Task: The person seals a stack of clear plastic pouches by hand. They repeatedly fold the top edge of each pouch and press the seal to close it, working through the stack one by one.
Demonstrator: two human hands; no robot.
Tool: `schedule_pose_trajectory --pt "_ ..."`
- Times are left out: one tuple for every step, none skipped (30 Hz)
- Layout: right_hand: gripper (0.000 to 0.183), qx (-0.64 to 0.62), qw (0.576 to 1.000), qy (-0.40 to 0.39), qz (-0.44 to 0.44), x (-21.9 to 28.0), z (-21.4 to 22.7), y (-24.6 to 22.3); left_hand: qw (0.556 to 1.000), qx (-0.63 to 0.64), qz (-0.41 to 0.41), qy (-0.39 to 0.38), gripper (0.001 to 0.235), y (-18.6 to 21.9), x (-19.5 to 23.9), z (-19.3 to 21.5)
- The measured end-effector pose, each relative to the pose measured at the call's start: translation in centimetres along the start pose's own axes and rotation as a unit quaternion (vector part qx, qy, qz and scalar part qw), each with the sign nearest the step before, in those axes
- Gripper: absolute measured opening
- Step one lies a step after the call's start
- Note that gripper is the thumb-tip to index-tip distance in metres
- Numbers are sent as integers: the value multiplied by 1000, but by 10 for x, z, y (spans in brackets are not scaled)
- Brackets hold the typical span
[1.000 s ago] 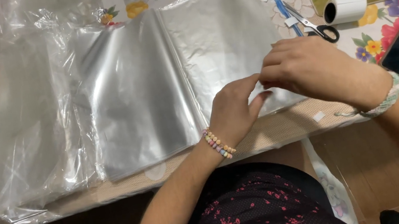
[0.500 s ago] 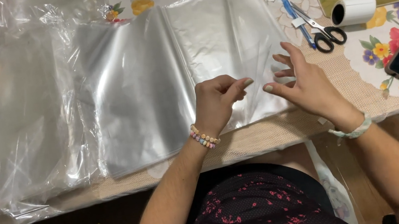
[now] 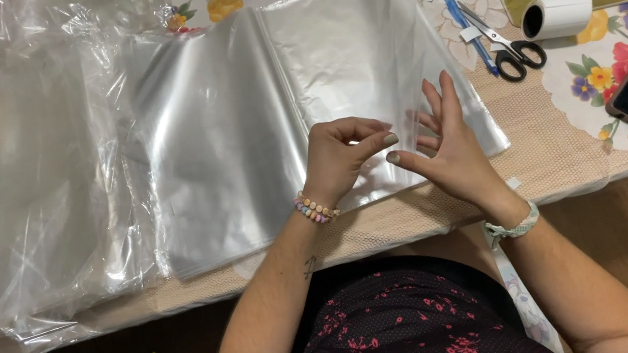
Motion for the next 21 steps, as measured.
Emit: schedule_pose_trajectory --pt "131 1 1000 0 0 1 0 1 1000 1 0 0 25 0 -1 0" --pt "121 9 1000 14 14 2 0 1 1000 -3 1 2 26 0 -2 -1" --pt "111 16 999 28 28 3 0 0 1000 -7 3 4 26 -1 -3 -1" --pt "111 17 999 28 29 4 1 1 1000 -6 2 4 26 -1 -3 0" --pt "96 2 998 48 39 5 3 1 1000 10 6 28 24 -1 -3 2" --pt "81 -13 997 67 48 6 5 1 998 26 9 52 23 -1 -2 4" --pt "81 -13 996 68 48 4 8 9 998 26 9 51 23 3 1 9" --pt "72 -27 994 87 57 2 11 17 997 38 9 61 22 8 5 15" --pt "64 -41 991 106 66 1 15 24 996 49 8 71 26 12 9 20" --pt "64 -42 991 107 65 4 14 19 996 48 9 70 26 13 15 29" --pt "60 -42 990 120 61 6 13 13 993 49 10 111 23 13 20 40" --pt "56 -42 989 132 57 9 12 7 987 49 11 152 21 14 25 51" --pt "56 -42 989 133 56 10 13 9 987 48 12 151 21 18 35 63" --pt "58 -51 987 140 53 11 14 11 981 24 27 192 22 23 45 76" --pt "61 -60 986 148 51 11 15 13 971 0 41 234 22 28 55 90" --pt "61 -61 986 147 50 12 15 13 971 -1 42 234 22 23 66 102" --pt "64 -67 986 147 51 13 15 13 958 -20 25 285 19 20 77 116" --pt "67 -73 985 146 52 14 14 13 941 -39 9 337 17 16 90 131" --pt "67 -74 985 144 51 14 13 15 940 -40 9 338 17 17 99 138" --pt "64 -61 985 147 66 14 13 16 934 -48 13 354 15 18 109 145" --pt "60 -47 984 149 81 14 12 17 928 -57 16 369 14 19 119 152"
Point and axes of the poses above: each hand's wrist, its own x-axis away from the middle knuckle, its own z-axis out of the back of the hand, y = z × x, the point moved 2 cm from there along -x, towards the middle knuckle, and after that the axes turned 3 degrees about y, right-handed, at the moved point
